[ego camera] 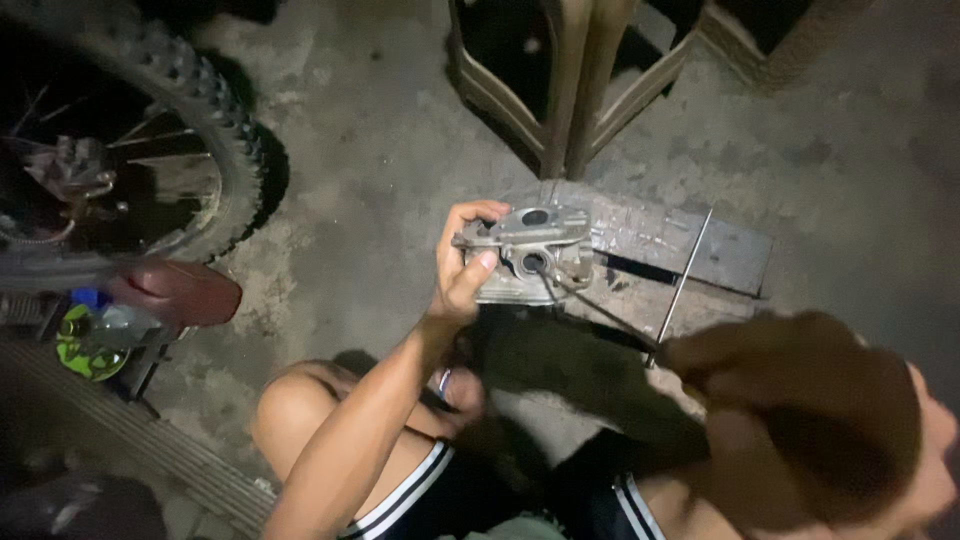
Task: The person cleans the threads of a motorcycle cylinder head using a T-handle tap. They then use a screwdriver to scrape and clear the internal surfaces of the cylinder head while holding it by hand.
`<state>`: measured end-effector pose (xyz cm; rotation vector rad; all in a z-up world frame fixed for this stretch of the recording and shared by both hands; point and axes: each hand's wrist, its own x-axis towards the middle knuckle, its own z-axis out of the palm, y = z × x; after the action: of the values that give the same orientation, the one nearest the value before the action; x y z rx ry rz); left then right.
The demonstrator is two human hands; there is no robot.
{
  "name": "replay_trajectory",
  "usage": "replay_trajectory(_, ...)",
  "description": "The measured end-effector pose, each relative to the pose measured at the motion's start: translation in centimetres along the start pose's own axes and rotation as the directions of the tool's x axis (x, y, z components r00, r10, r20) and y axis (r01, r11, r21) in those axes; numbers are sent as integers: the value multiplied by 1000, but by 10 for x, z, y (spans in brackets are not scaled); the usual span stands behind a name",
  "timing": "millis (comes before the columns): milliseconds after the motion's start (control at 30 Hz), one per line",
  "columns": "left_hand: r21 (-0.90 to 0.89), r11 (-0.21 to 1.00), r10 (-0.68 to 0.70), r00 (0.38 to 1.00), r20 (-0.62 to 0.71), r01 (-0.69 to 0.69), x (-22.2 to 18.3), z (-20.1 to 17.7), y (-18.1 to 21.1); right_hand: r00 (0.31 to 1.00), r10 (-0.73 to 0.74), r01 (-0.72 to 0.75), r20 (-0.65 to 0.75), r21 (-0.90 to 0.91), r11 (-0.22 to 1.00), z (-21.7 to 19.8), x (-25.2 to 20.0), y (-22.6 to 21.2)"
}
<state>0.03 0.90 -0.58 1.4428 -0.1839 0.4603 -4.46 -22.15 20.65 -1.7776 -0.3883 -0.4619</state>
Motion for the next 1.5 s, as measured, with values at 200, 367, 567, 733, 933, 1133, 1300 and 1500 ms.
replay_trajectory(200,27,1000,-16,1000,11,16,3,5,19,958,100,-100,-270,14,995,35,-1,-26)
replay_trajectory(367,54,998,39,999,15,-40,0,4,14,988,-147,148,-52,20,989,0,-12,11)
replay_trajectory(567,86,996,17,999,43,-20,-4,4,20,977,-173,176,-122,8,984,-4,-20,17)
replay_trajectory(733,70,997,32,998,59,-36,-4,7,17,973,-230,230,-9,1,973,-21,-20,30)
replay_trajectory(933,105,993,46,997,59,-52,-3,8,20,981,-184,182,-58,-34,983,-14,-18,15)
replay_trajectory(1133,117,992,47,997,60,-54,-4,7,24,979,-170,160,-116,-89,983,10,-24,-11)
replay_trajectory(1300,169,984,44,996,81,-57,-4,7,25,988,-131,146,87,-193,970,0,-24,-20)
replay_trajectory(1500,140,989,40,996,86,-52,-5,6,26,819,142,25,556,-282,959,-74,-7,7)
